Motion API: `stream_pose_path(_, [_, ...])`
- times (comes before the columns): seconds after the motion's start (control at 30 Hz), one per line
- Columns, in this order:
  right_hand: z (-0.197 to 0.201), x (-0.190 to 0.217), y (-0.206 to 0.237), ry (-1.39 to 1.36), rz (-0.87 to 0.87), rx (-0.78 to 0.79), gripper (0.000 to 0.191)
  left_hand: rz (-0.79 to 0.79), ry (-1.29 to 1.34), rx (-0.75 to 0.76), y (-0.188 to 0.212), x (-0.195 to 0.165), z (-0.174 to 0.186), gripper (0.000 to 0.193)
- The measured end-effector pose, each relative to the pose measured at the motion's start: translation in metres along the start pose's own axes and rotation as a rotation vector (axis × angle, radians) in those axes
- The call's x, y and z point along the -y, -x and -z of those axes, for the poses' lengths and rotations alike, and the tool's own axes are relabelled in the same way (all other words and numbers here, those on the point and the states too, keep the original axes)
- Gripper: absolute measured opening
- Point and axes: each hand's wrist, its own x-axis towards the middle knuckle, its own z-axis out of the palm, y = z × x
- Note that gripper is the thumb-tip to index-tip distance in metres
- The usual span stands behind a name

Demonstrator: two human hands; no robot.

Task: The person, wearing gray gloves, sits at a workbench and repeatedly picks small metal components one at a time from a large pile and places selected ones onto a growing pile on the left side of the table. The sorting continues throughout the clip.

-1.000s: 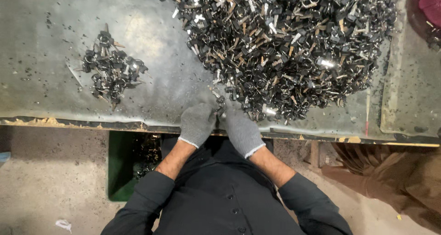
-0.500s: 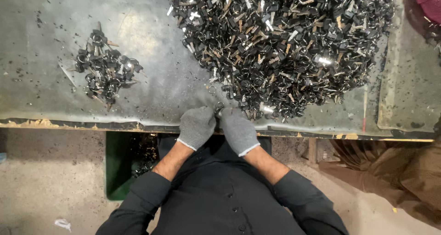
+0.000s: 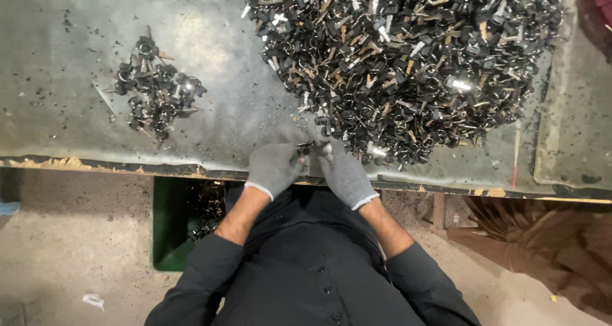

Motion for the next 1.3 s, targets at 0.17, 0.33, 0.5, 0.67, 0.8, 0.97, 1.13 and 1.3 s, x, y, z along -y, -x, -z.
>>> stream_pose_path(0.17, [-0.009,-0.014,0.018,0.244,0.334,0.036,0.03,-0.078,0.212,-0.106,-0.013,0.011,0.023,0.02])
stream_pose_path(0.33, [-0.014,0.008,0.023,0.258,0.358,0.066,0.027,-0.327,0.18,-0.125,-0.028,0.0,0.009,0.018])
stream_pose_path(0.5, [0.001,0.01,0.016,0.179,-0.201,0.168,0.045,-0.088,0.327,-0.073,-0.025,-0.001,0.005,0.018])
stream_pose_path(0.67, [-0.001,0.006,0.005,0.081,0.223,-0.057,0.039,-0.022,0.247,-0.128,-0.015,-0.002,0.004,0.021])
stream_pose_path(0.8, [-0.007,0.009,-0.011,0.125,0.203,0.04,0.035,-0.27,0.096,-0.261,-0.019,-0.002,-0.003,0.026])
stream_pose_path(0.97, [-0.023,0.02,-0.009,0.395,0.254,-0.236,0.03,-0.328,0.042,-0.18,-0.027,0.006,-0.005,0.027])
stream_pose_path(1.13, [-0.023,0.031,-0.005,0.5,0.2,-0.19,0.035,-0.357,0.058,-0.183,-0.023,0.004,-0.002,0.025])
stream_pose_path(1.3, [0.001,0.028,0.01,0.386,0.392,-0.266,0.056,-0.229,0.088,-0.111,-0.017,-0.003,0.01,0.018])
